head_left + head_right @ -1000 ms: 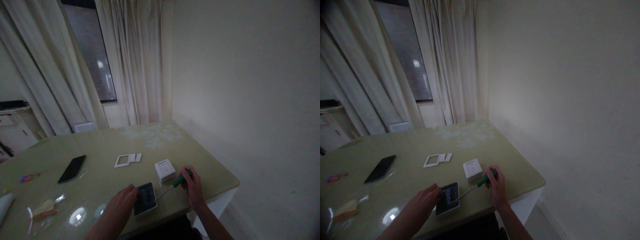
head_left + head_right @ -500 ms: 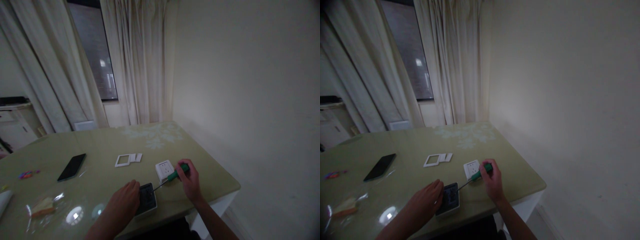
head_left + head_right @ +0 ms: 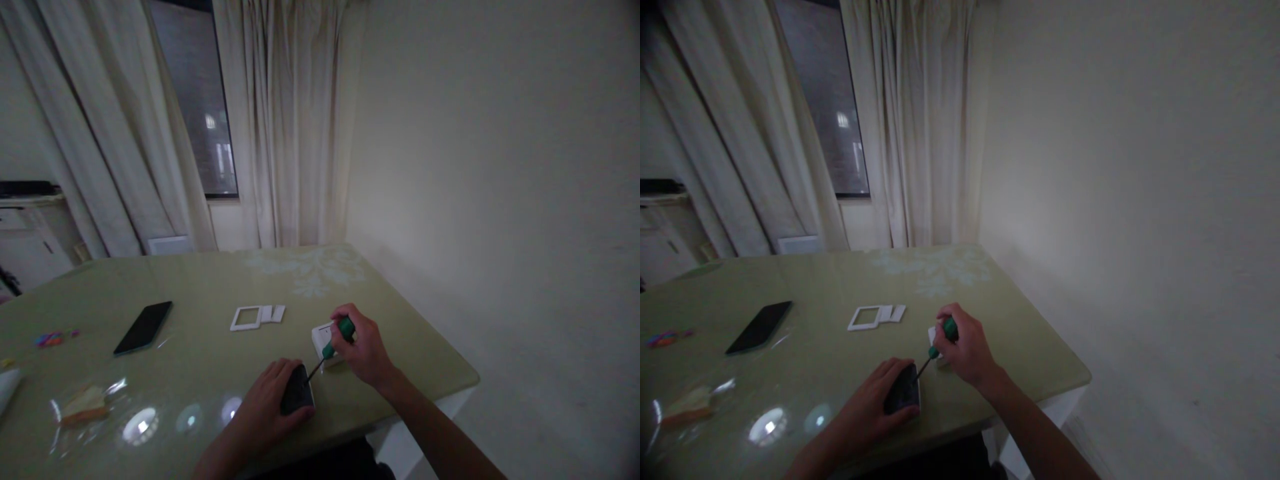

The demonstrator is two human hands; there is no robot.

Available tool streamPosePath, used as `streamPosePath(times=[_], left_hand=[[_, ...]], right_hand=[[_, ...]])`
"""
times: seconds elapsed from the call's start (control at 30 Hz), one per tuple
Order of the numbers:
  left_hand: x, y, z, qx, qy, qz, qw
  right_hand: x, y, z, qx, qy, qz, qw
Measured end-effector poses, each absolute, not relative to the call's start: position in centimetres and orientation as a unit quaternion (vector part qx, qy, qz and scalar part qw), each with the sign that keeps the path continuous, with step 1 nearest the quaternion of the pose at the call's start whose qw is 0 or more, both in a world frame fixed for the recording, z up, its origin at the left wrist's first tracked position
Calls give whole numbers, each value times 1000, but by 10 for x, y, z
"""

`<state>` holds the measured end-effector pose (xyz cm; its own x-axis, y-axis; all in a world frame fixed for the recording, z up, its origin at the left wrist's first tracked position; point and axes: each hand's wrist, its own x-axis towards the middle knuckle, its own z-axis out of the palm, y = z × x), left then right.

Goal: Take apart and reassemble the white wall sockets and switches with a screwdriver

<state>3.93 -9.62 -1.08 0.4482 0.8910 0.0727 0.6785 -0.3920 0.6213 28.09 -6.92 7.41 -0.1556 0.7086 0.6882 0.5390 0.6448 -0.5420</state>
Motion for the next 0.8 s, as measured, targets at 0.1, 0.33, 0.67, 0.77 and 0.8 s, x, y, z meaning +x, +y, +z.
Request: streamPosePath(times=[0.1, 0.33, 0.67, 0.77, 0.8], left_hand=[[40, -94, -11, 804, 474, 232, 275], [41, -86, -17, 809, 454, 254, 275], [44, -76, -22, 810, 439, 263, 288], [44, -74, -22, 808, 437, 266, 291], [44, -74, -22, 807, 437, 269, 292]], right_hand=[[276, -68, 81, -375, -795, 76, 470], [254, -58, 111, -349, -886, -11, 307], [251, -38, 143, -284, -939, 81, 174], [250, -41, 148, -423, -896, -27, 134], [250, -42, 149, -416, -900, -34, 126]])
